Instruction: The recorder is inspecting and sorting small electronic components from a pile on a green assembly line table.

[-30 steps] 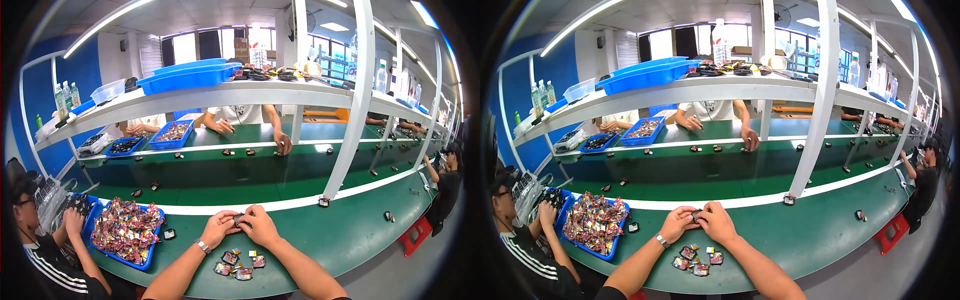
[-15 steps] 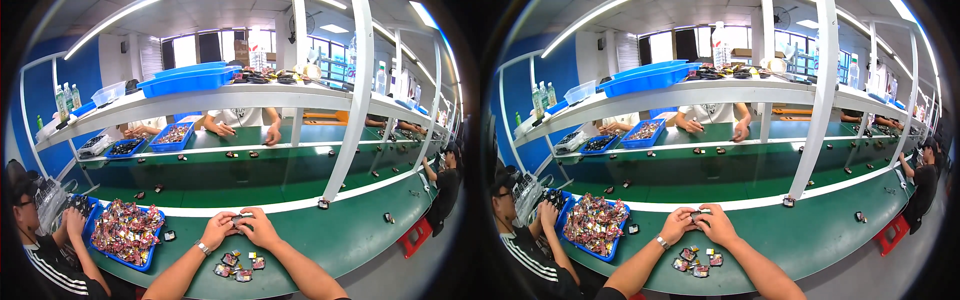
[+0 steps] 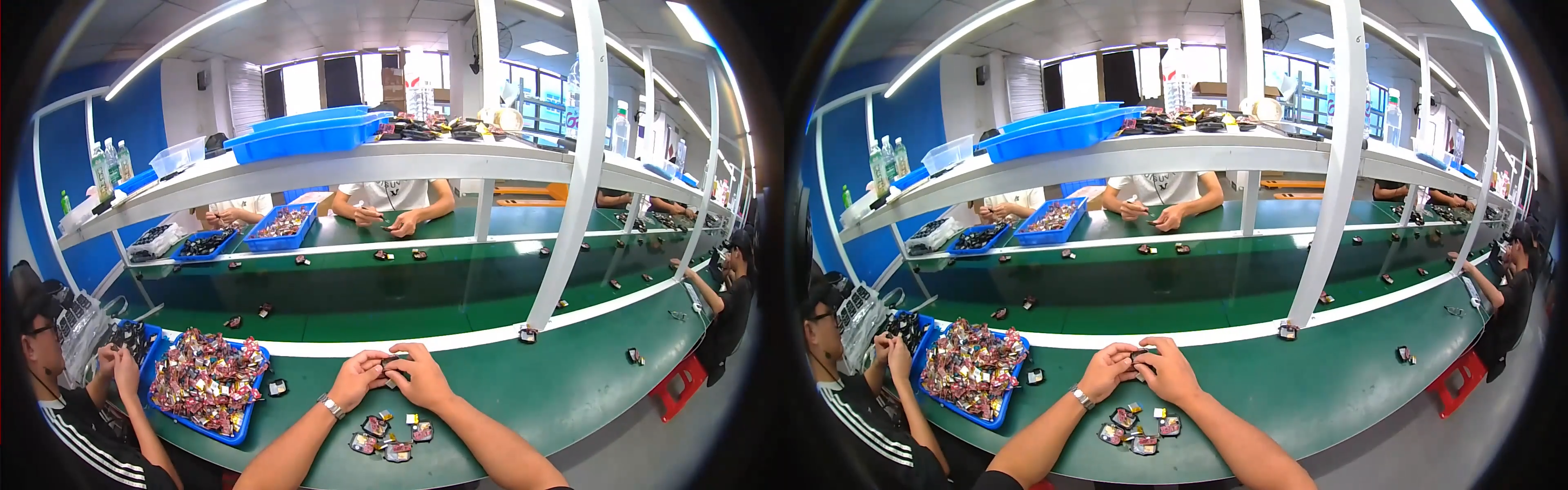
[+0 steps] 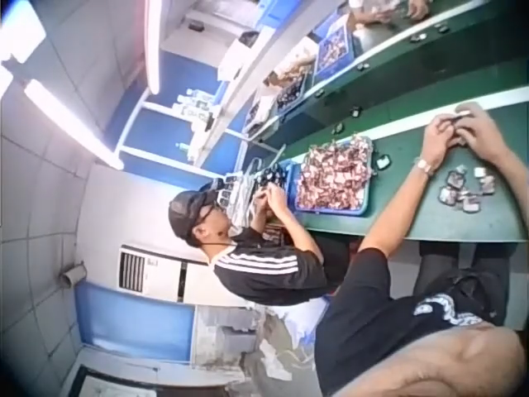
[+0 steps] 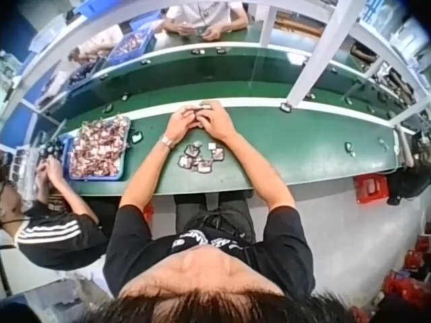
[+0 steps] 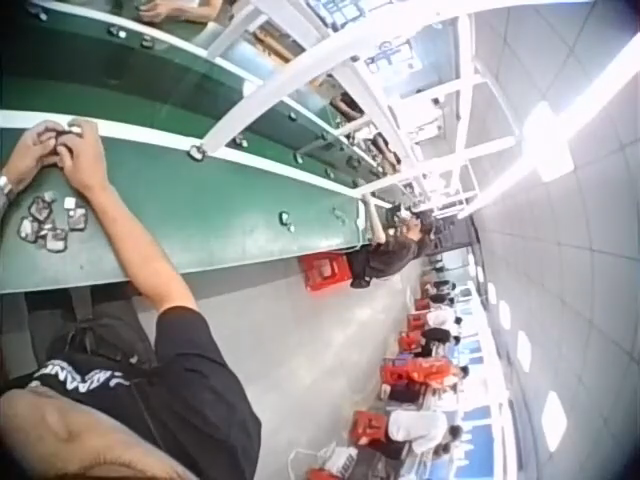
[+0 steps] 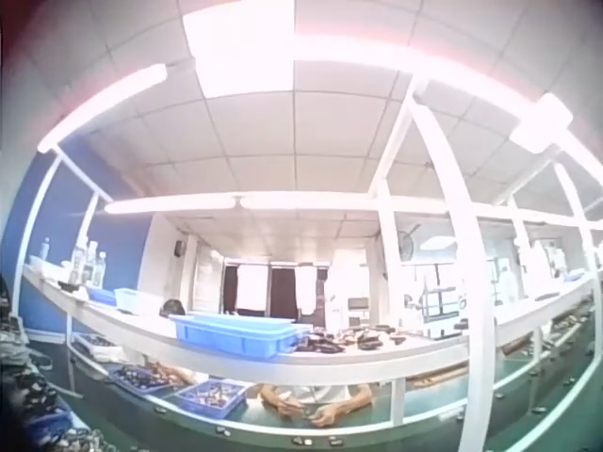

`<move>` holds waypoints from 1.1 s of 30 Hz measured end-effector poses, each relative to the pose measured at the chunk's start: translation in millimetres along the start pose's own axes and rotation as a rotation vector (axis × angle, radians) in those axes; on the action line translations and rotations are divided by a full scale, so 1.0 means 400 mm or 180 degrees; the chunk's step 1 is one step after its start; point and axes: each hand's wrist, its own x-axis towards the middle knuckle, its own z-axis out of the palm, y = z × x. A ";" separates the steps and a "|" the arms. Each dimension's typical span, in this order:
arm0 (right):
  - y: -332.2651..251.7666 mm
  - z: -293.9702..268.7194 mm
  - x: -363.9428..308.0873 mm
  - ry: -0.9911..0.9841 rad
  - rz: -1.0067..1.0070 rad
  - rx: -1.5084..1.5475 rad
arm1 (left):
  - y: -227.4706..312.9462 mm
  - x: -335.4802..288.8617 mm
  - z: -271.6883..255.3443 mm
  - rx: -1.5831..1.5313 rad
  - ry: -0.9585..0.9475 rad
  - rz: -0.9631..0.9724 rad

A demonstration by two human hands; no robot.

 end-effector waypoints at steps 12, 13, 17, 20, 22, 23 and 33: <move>0.017 0.022 -0.005 0.0158 0.0048 0.0493 | -0.010 0.001 0.000 0.0032 0.0079 0.0130; 0.013 0.023 -0.001 0.0153 0.0048 0.0496 | -0.012 0.001 -0.003 0.0030 0.0085 0.0129; 0.015 0.023 -0.002 -0.0020 0.0032 0.0484 | -0.005 -0.003 -0.001 -0.0144 0.0218 0.0225; 0.027 0.017 -0.007 -0.0058 0.0121 0.0564 | 0.000 -0.003 0.010 -0.0135 0.0143 0.0210; 0.024 0.014 0.009 -0.0097 -0.0034 0.0419 | -0.002 -0.008 0.009 -0.0067 0.0081 0.0220; 0.023 0.014 0.004 -0.0104 -0.0027 0.0425 | -0.002 -0.010 0.008 -0.0061 0.0080 0.0195; 0.002 0.012 0.004 0.0377 0.0368 0.0716 | 0.003 -0.002 0.006 -0.0060 0.0157 0.0068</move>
